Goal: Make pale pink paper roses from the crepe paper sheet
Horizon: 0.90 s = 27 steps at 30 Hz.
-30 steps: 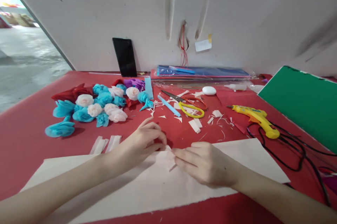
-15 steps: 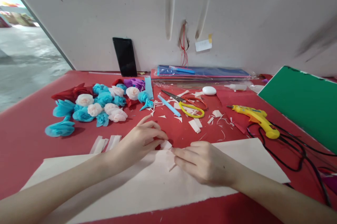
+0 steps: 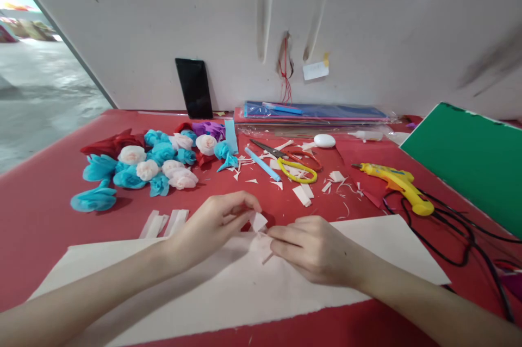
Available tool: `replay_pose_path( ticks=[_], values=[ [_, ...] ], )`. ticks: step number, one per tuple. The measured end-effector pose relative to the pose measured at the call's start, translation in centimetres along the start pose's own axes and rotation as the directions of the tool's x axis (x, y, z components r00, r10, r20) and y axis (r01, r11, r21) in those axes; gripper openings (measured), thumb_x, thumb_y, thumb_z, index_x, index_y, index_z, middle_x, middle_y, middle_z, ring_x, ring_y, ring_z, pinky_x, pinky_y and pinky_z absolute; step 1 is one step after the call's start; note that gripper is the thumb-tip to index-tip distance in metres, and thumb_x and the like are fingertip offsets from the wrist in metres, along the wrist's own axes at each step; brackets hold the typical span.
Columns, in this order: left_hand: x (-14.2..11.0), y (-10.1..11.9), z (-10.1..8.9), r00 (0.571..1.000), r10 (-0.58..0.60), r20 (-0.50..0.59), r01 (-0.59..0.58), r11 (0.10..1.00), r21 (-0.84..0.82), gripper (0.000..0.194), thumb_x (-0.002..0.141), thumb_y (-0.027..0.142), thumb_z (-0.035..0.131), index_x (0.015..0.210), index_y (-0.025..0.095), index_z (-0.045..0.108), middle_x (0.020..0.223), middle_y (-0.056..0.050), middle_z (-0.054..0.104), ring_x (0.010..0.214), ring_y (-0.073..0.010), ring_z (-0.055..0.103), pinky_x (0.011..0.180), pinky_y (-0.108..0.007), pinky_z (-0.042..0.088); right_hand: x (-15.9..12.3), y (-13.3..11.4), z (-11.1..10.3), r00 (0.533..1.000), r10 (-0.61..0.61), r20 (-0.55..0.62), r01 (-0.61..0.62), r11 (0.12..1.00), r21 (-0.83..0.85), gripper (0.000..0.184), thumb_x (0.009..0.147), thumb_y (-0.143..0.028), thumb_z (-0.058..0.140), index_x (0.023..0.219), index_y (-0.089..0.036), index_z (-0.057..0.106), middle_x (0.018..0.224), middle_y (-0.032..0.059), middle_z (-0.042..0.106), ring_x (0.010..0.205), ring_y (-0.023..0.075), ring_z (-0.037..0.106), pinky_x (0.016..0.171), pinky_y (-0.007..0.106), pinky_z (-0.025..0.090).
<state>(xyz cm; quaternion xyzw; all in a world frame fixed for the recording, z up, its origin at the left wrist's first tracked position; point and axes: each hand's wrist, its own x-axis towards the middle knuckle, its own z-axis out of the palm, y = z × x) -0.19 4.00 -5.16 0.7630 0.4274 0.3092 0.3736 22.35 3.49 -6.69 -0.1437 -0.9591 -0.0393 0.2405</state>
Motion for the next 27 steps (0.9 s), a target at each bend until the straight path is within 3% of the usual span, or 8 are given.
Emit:
replay_pose_path(
  ticks=[10,18,27],
  values=[
    [-0.10,-0.33,0.12,0.999,-0.048,0.022,0.049,0.997,-0.055,0.023,0.095,0.034,0.055,0.092,0.013,0.061,0.082,-0.002,0.065,0.069,-0.0134,0.064,0.063,-0.029,0.056,-0.03,0.09,0.17,0.999,0.030,-0.027,-0.029,0.999,0.041,0.024,0.091,-0.005,0.043,0.090,-0.012,0.066,0.095,0.0100,0.075,0.066,0.0166,0.067,0.056,0.029,0.050],
    [-0.04,-0.02,-0.72,0.996,-0.029,-0.079,0.027,0.999,-0.029,0.023,0.094,0.035,0.056,0.090,0.013,0.061,0.083,-0.002,0.064,0.073,-0.0148,0.063,0.067,-0.031,0.055,0.02,0.25,0.33,0.996,0.075,-0.057,-0.070,0.994,0.088,0.023,0.092,-0.008,0.045,0.088,-0.012,0.067,0.094,0.0096,0.075,0.069,0.0171,0.070,0.057,0.028,0.053],
    [-0.23,-0.31,-0.42,0.996,-0.089,-0.032,0.088,0.996,-0.032,0.022,0.094,0.034,0.057,0.100,0.013,0.062,0.094,-0.004,0.066,0.080,-0.0166,0.064,0.072,-0.034,0.056,0.18,0.12,0.16,0.993,0.085,-0.078,-0.077,0.992,0.099,0.024,0.094,-0.010,0.045,0.088,-0.015,0.068,0.095,0.0088,0.076,0.071,0.0163,0.071,0.057,0.026,0.052]
  ],
)
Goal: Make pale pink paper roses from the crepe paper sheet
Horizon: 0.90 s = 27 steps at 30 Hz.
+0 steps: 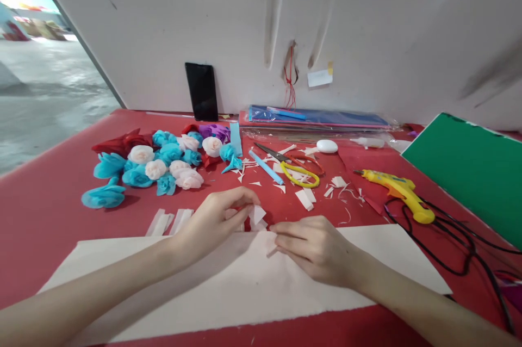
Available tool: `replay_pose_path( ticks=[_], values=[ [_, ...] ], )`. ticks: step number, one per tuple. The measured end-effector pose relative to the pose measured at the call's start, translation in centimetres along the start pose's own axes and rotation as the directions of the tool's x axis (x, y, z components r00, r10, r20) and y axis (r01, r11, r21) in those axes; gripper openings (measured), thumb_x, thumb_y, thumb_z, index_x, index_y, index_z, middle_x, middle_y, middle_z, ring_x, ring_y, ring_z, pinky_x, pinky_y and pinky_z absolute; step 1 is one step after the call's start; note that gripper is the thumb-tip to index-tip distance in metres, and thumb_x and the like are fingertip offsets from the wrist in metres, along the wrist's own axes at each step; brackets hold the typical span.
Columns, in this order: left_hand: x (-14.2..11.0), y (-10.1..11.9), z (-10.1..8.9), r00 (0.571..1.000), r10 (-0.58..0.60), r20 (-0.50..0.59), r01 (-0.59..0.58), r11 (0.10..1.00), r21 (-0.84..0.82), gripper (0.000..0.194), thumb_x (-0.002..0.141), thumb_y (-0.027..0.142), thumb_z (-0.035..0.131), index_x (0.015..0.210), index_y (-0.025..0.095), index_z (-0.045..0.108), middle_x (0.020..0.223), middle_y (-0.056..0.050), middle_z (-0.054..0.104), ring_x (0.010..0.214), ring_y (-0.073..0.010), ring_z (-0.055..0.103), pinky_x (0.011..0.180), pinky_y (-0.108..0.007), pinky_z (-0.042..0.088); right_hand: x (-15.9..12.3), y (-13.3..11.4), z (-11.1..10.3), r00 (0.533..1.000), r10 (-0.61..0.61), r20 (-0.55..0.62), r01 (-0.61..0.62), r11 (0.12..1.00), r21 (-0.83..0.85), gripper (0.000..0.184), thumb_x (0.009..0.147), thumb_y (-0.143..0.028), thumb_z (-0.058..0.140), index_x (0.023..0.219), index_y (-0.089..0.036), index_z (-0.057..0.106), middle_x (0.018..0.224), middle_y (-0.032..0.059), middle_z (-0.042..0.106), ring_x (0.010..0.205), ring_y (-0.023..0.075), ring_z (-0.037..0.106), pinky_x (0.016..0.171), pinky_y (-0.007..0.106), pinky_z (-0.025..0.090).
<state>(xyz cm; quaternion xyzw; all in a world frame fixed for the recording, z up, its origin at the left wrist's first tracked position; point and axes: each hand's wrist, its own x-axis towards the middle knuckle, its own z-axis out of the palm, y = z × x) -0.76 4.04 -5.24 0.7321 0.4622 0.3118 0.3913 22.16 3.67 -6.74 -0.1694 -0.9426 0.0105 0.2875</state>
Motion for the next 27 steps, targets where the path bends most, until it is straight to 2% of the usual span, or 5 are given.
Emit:
replay_pose_path(
  ticks=[11,17,21,27],
  values=[
    [0.10,-0.58,0.13,0.994,-0.100,0.051,0.100,0.995,-0.011,0.023,0.094,0.033,0.057,0.105,0.014,0.061,0.096,-0.005,0.065,0.077,-0.0159,0.064,0.069,-0.033,0.057,0.13,-0.08,-0.27,0.999,-0.037,-0.001,0.037,0.999,-0.026,0.024,0.094,-0.009,0.043,0.089,-0.012,0.067,0.097,0.0092,0.076,0.067,0.0157,0.068,0.055,0.028,0.049],
    [0.19,-0.16,-0.03,0.993,-0.110,0.048,0.112,0.993,-0.045,0.023,0.094,0.034,0.057,0.104,0.013,0.061,0.095,-0.005,0.065,0.078,-0.0161,0.064,0.070,-0.033,0.057,0.23,-0.56,-0.71,0.993,-0.119,0.001,0.119,0.990,-0.081,0.026,0.093,-0.008,0.043,0.088,-0.009,0.068,0.095,0.0096,0.076,0.053,0.0138,0.057,0.046,0.029,0.042],
    [0.15,-0.08,0.08,0.991,-0.115,0.064,0.119,0.991,-0.055,0.023,0.094,0.033,0.057,0.104,0.013,0.061,0.095,-0.005,0.065,0.078,-0.0161,0.064,0.070,-0.033,0.057,0.22,-0.65,-0.90,0.984,-0.176,-0.001,0.175,0.977,-0.119,0.028,0.095,-0.008,0.042,0.089,-0.008,0.069,0.096,0.0112,0.077,0.051,0.0133,0.054,0.045,0.029,0.040],
    [0.16,-0.39,0.29,0.984,-0.129,0.122,0.135,0.990,-0.041,0.023,0.094,0.034,0.057,0.104,0.014,0.061,0.096,-0.005,0.065,0.078,-0.0161,0.064,0.070,-0.033,0.057,0.18,-0.60,-0.81,0.987,-0.158,0.009,0.158,0.980,-0.122,0.028,0.095,-0.008,0.041,0.089,-0.008,0.068,0.095,0.0105,0.077,0.052,0.0137,0.054,0.045,0.029,0.041]
  ],
)
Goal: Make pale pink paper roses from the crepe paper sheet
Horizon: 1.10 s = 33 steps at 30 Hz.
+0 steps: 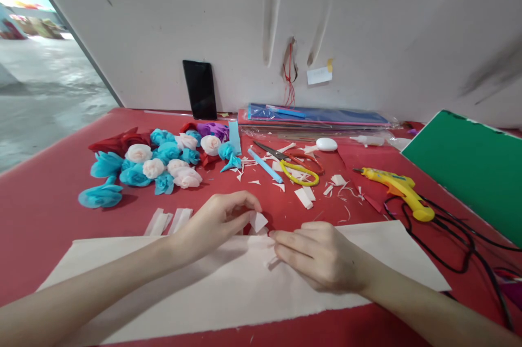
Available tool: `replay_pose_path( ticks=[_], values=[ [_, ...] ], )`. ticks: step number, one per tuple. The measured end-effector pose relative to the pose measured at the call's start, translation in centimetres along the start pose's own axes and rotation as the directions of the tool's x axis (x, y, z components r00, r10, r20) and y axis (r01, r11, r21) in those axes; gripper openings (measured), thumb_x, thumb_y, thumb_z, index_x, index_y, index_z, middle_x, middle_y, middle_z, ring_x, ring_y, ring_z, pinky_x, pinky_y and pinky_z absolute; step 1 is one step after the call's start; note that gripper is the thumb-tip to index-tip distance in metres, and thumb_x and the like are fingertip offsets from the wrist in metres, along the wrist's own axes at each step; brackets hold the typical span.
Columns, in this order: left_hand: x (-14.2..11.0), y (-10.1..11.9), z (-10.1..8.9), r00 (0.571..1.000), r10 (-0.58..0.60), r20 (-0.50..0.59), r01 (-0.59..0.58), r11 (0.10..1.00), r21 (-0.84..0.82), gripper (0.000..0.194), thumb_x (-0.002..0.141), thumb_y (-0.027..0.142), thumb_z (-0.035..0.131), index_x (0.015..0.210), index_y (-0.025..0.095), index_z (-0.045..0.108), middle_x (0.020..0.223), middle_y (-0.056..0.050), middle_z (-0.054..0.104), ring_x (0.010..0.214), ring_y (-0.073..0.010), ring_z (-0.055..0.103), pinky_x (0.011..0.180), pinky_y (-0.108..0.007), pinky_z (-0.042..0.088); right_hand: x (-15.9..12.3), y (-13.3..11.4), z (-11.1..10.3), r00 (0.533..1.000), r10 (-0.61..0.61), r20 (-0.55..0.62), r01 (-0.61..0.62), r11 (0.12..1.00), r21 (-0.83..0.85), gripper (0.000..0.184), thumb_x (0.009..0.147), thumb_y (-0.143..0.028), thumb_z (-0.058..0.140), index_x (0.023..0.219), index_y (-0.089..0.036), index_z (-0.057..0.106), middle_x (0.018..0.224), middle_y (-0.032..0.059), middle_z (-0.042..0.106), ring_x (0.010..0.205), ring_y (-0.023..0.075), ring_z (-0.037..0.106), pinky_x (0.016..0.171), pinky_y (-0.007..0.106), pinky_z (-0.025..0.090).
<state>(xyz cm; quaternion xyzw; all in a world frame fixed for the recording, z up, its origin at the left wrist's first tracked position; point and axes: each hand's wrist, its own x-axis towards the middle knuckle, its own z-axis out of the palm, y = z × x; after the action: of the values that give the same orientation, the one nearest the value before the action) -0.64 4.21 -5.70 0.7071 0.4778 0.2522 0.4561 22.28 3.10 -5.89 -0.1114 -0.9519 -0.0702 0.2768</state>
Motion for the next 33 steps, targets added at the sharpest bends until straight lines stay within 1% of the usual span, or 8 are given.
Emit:
replay_pose_path(
  ticks=[4,7,11,15,19,23,28,33],
  values=[
    [0.04,-0.15,0.07,1.000,-0.025,0.006,0.025,1.000,-0.003,0.023,0.094,0.033,0.057,0.106,0.014,0.061,0.100,-0.006,0.065,0.082,-0.0173,0.065,0.073,-0.035,0.057,0.16,-0.02,0.04,1.000,0.028,0.008,-0.028,1.000,0.003,0.028,0.094,-0.006,0.040,0.089,-0.009,0.068,0.096,0.0102,0.076,0.053,0.0139,0.056,0.046,0.029,0.042],
    [0.07,-0.01,-0.04,0.999,-0.045,-0.004,0.045,0.999,-0.022,0.024,0.094,0.034,0.057,0.107,0.014,0.061,0.100,-0.006,0.065,0.082,-0.0174,0.065,0.073,-0.035,0.057,0.21,-0.04,0.02,1.000,0.026,0.007,-0.026,1.000,0.009,0.030,0.094,-0.007,0.039,0.088,-0.009,0.068,0.095,0.0097,0.077,0.053,0.0134,0.056,0.046,0.029,0.042],
    [0.18,0.43,-0.30,0.997,-0.069,-0.030,0.067,0.996,-0.050,0.024,0.094,0.033,0.057,0.108,0.014,0.061,0.103,-0.006,0.065,0.085,-0.0183,0.065,0.076,-0.037,0.057,0.19,-0.02,-0.02,1.000,0.015,-0.019,-0.015,1.000,0.010,0.027,0.095,-0.008,0.042,0.089,-0.009,0.068,0.096,0.0100,0.077,0.051,0.0133,0.055,0.046,0.028,0.041],
    [0.25,0.58,-0.38,0.994,-0.103,-0.045,0.101,0.994,-0.045,0.025,0.093,0.033,0.057,0.108,0.014,0.060,0.103,-0.006,0.065,0.086,-0.0186,0.065,0.075,-0.037,0.057,0.15,-0.03,-0.03,0.999,-0.006,-0.050,0.007,1.000,0.014,0.027,0.095,-0.010,0.043,0.086,-0.009,0.068,0.094,0.0103,0.077,0.050,0.0135,0.054,0.045,0.028,0.041],
    [0.21,0.59,-0.24,0.990,-0.136,-0.032,0.135,0.990,-0.034,0.025,0.093,0.033,0.058,0.110,0.014,0.060,0.105,-0.007,0.065,0.087,-0.0190,0.065,0.076,-0.038,0.057,0.06,-0.15,-0.11,0.997,-0.049,-0.058,0.050,0.999,0.020,0.029,0.095,-0.009,0.042,0.084,-0.008,0.069,0.091,0.0113,0.077,0.050,0.0139,0.053,0.044,0.028,0.040],
    [0.20,0.75,-0.11,0.987,-0.161,0.005,0.161,0.986,-0.040,0.025,0.093,0.033,0.057,0.110,0.014,0.060,0.105,-0.007,0.065,0.087,-0.0189,0.065,0.075,-0.037,0.057,0.03,-0.17,-0.20,0.995,-0.072,-0.063,0.073,0.997,0.017,0.030,0.095,-0.008,0.041,0.084,-0.007,0.069,0.090,0.0117,0.077,0.049,0.0139,0.054,0.043,0.028,0.040],
    [0.25,0.72,-0.13,0.987,-0.158,0.034,0.159,0.987,-0.032,0.025,0.094,0.033,0.057,0.109,0.014,0.060,0.102,-0.006,0.065,0.083,-0.0178,0.065,0.073,-0.036,0.057,0.16,-0.13,-0.16,0.996,-0.053,-0.075,0.054,0.998,0.014,0.031,0.095,-0.008,0.040,0.084,-0.008,0.069,0.090,0.0110,0.078,0.050,0.0135,0.056,0.044,0.027,0.042],
    [0.30,0.59,-0.26,0.991,-0.124,0.049,0.125,0.992,-0.020,0.024,0.093,0.033,0.058,0.108,0.014,0.061,0.104,-0.007,0.065,0.087,-0.0189,0.065,0.077,-0.038,0.057,0.20,-0.04,-0.06,0.997,-0.004,-0.082,0.006,1.000,0.017,0.029,0.095,-0.009,0.041,0.087,-0.008,0.069,0.094,0.0110,0.078,0.052,0.0129,0.059,0.044,0.027,0.044]
  ],
)
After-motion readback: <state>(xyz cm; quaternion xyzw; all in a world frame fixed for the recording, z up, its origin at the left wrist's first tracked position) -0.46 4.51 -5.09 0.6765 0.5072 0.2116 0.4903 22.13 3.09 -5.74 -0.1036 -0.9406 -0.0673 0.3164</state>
